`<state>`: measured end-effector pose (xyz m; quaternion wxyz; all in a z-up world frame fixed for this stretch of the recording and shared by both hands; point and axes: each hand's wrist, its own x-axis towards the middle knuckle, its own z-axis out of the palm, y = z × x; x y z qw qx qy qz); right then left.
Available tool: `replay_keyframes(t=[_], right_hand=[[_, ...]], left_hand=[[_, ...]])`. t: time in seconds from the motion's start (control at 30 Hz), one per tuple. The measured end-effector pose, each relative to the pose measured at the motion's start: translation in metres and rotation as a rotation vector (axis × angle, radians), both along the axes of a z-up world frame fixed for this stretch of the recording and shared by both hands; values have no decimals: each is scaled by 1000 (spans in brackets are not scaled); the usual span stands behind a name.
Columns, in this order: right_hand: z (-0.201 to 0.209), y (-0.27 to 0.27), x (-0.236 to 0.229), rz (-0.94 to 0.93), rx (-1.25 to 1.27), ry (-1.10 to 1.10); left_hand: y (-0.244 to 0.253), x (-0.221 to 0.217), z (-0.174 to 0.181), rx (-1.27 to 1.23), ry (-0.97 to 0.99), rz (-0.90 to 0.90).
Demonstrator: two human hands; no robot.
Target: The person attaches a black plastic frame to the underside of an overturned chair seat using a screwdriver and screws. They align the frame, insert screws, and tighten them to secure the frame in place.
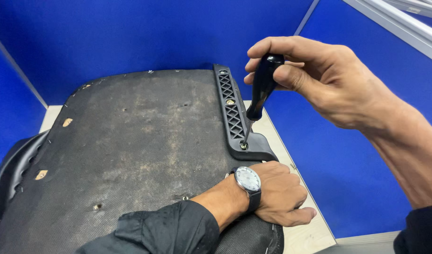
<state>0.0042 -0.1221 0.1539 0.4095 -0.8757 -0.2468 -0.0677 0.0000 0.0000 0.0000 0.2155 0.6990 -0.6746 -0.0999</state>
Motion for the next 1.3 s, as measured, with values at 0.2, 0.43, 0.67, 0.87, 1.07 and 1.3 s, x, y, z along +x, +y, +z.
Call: replay_keyframes(t=[0.2,0.43,0.67,0.87,1.07,1.3], right_hand=[[-9,18,3,-11,91,-68],[-16,31,-1,-164,88,-217],[-16,41,-7,-415,-54,-406],[-22,41,-5,-479,-8,-415],[-10,8,16,-337,46,-142],[-15,3,10,-32,122,-50]], left_hand=[[-1,0,-3,-26,-45,10],[-2,-1,-7,-54,-50,17],[-4,-1,-10,-56,-43,17],[-2,0,-9,-65,-40,26],[-1,0,-4,-9,-21,3],[1,-1,-2,-46,-7,5]])
